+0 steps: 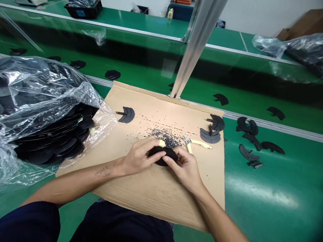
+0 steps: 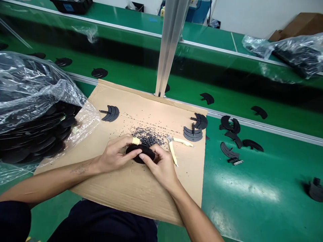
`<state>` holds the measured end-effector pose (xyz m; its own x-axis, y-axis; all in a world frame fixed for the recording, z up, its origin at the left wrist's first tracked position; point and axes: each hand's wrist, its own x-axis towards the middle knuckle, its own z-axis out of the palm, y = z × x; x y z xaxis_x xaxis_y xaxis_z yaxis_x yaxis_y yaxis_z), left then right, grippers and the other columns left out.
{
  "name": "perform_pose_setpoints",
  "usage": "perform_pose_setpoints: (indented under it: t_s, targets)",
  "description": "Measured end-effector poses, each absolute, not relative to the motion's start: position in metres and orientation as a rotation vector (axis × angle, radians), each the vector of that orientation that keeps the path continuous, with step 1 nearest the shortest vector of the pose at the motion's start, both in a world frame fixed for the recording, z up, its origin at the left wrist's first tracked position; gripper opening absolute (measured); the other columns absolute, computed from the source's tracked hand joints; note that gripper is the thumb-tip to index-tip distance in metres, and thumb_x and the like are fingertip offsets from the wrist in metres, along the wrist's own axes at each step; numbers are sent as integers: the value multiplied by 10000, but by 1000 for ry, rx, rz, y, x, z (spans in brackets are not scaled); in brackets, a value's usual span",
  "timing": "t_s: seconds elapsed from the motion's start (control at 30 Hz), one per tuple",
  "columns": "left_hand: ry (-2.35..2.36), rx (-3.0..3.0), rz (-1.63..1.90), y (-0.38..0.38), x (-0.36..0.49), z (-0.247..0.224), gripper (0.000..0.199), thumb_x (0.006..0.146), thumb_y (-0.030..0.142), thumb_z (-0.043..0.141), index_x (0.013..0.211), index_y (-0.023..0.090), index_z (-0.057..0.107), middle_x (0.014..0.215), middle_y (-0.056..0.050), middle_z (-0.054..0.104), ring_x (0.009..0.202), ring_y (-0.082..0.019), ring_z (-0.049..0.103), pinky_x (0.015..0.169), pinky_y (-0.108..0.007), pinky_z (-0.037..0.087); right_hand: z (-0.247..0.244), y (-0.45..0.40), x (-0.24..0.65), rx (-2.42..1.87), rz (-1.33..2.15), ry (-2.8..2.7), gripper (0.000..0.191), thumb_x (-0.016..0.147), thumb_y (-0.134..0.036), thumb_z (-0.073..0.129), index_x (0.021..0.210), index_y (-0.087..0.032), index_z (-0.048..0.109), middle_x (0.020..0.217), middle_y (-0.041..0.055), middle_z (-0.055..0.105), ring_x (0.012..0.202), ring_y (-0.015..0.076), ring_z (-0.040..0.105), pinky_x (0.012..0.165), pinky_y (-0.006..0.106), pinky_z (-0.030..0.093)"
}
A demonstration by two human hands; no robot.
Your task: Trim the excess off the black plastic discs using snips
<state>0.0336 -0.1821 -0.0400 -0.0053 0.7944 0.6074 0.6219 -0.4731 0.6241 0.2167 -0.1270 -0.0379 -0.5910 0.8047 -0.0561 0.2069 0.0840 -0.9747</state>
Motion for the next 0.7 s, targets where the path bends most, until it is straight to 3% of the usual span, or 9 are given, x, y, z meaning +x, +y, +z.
perform_pose_setpoints:
  t_s: [0.23,0.33,0.43,0.57,0.7]
  targets:
    - [1467,2113,1515,-183,37,-42,57,959,218,613,983,167,623,756,-2,635,679,-125,581,609,-245,513,-35,-126,215,-990,1420,-1929,385,889,-444,662,663,-218,449,631,-49,394,589,111,361,519,243,296]
    - [1452,2036,1529,-184,37,-43,157,955,236,626,1098,173,620,818,-17,657,737,-134,619,663,-260,552,-34,-127,216,-961,1377,-1942,360,903,-429,654,676,-218,470,636,-43,410,588,115,375,518,245,313]
    - [1423,1880,1488,-183,35,-44,326,932,321,673,1206,162,599,975,-72,682,819,-149,654,713,-282,585,-34,-129,217,-928,1316,-1955,301,919,-415,643,716,-218,541,653,-20,503,601,129,449,535,255,368]
    - [1294,1855,1468,-181,32,-42,273,905,414,698,1008,161,685,868,-56,672,797,-157,641,672,-274,560,-32,-129,217,-802,1272,-1967,184,932,-357,635,805,-225,621,757,23,667,678,167,608,611,283,483]
    - [1187,1894,1477,-182,30,-38,312,943,437,634,1070,158,695,883,-66,666,808,-157,631,680,-279,558,-32,-130,216,-679,1215,-1925,87,920,-264,655,838,-234,645,847,37,726,756,180,677,686,297,544]
